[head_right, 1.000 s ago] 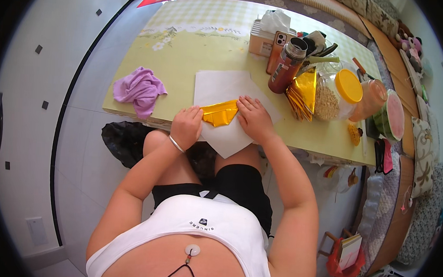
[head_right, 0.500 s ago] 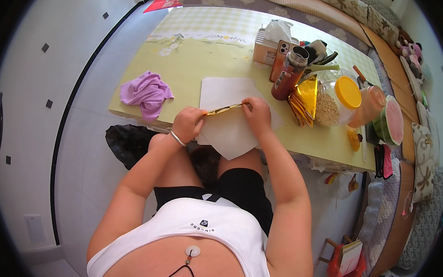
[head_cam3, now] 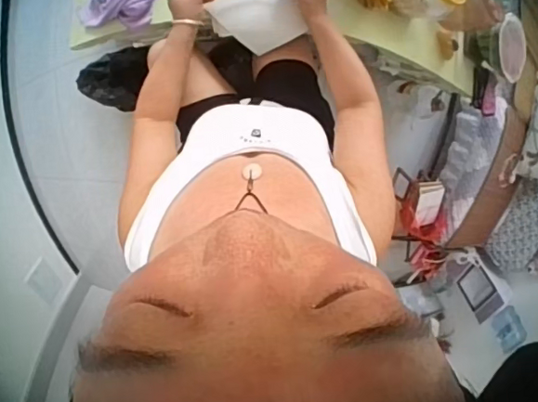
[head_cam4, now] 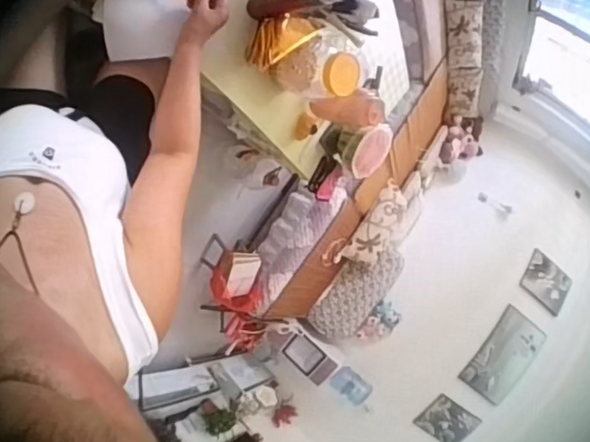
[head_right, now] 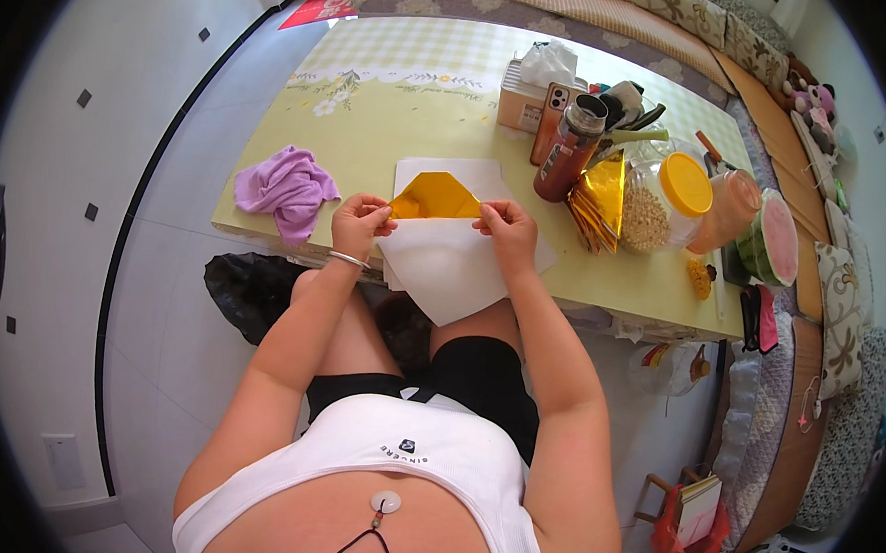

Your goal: The person sits on the floor and folds a sheet of gold-colored paper on top of a white sheet. They repeatedly fold the gold paper into a smaller rectangular shape, pressing the creases to ensure they are sharp.

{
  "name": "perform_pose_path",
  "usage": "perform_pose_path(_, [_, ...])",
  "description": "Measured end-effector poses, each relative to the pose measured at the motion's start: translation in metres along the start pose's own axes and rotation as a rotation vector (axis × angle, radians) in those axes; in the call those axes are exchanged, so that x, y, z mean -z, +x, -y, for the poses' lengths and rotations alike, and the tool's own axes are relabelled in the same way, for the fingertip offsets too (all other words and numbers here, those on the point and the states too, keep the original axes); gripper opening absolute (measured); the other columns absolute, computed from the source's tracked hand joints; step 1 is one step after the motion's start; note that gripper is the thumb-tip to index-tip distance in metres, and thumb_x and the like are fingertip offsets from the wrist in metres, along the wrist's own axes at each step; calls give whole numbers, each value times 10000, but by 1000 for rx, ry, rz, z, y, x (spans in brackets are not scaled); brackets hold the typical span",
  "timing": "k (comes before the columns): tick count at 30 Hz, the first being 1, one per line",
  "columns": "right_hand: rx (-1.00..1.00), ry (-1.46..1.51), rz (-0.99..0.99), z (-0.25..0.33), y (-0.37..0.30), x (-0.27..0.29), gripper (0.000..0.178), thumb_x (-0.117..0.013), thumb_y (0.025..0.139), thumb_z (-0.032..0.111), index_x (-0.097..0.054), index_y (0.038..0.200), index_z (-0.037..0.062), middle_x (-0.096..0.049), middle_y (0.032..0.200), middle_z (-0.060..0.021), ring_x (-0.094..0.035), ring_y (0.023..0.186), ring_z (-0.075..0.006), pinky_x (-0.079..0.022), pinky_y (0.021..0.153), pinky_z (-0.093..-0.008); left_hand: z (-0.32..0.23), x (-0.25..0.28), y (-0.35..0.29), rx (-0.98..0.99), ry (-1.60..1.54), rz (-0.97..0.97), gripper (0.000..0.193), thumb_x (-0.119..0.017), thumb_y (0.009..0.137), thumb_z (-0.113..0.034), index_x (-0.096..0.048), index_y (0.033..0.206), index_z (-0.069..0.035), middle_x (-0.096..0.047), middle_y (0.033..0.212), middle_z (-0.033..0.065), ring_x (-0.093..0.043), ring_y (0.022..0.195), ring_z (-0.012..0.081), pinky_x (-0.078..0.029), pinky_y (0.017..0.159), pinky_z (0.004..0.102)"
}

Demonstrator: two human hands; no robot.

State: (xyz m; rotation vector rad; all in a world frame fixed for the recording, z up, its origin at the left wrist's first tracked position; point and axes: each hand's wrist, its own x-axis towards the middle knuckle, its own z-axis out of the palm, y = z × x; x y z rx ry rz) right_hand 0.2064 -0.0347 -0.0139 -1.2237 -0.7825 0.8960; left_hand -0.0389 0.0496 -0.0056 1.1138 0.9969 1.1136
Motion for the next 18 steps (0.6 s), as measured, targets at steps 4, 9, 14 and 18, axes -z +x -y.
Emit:
perform_pose_path(4, [-104, 124, -15, 6, -6, -1, 148, -684, 942, 136, -687, 962, -10, -708, 858, -68, -697, 681, -135, -536, 618, -223, 2, 7, 1, 41, -91, -7, 33, -665, 890, 8, -665, 922, 17, -697, 786, 107, -699, 652, 165, -571, 580, 260])
perform_pose_path(9, [-35, 82, 10, 8, -9, 1, 124, -687, 935, 113, -700, 965, -6, -714, 847, -63, -697, 691, -127, -531, 618, -216, -2, 8, 0, 77, -124, 3, 108, -699, 876, 2, -696, 981, 28, -710, 808, 104, -695, 653, 166, -573, 603, 259])
perform_pose_path(14, [-183, -17, 94, 14, -10, 10, 159, -696, 924, 94, -692, 1046, -7, -708, 834, -45, -691, 704, -120, -523, 629, -211, -5, 11, -1, 20, -63, 84, 167, -710, 879, -8, -701, 1041, 30, -726, 843, 95, -705, 681, 174, -587, 637, 264])
perform_pose_path(18, [-295, -86, 162, 11, -7, 18, 354, -696, 926, 97, -624, 1254, -14, -721, 932, -64, -693, 727, -128, -522, 648, -208, 6, 29, 15, 184, 203, 203, 332, -720, 866, -2, -665, 1193, 3, -738, 885, 97, -718, 715, 193, -601, 668, 286])
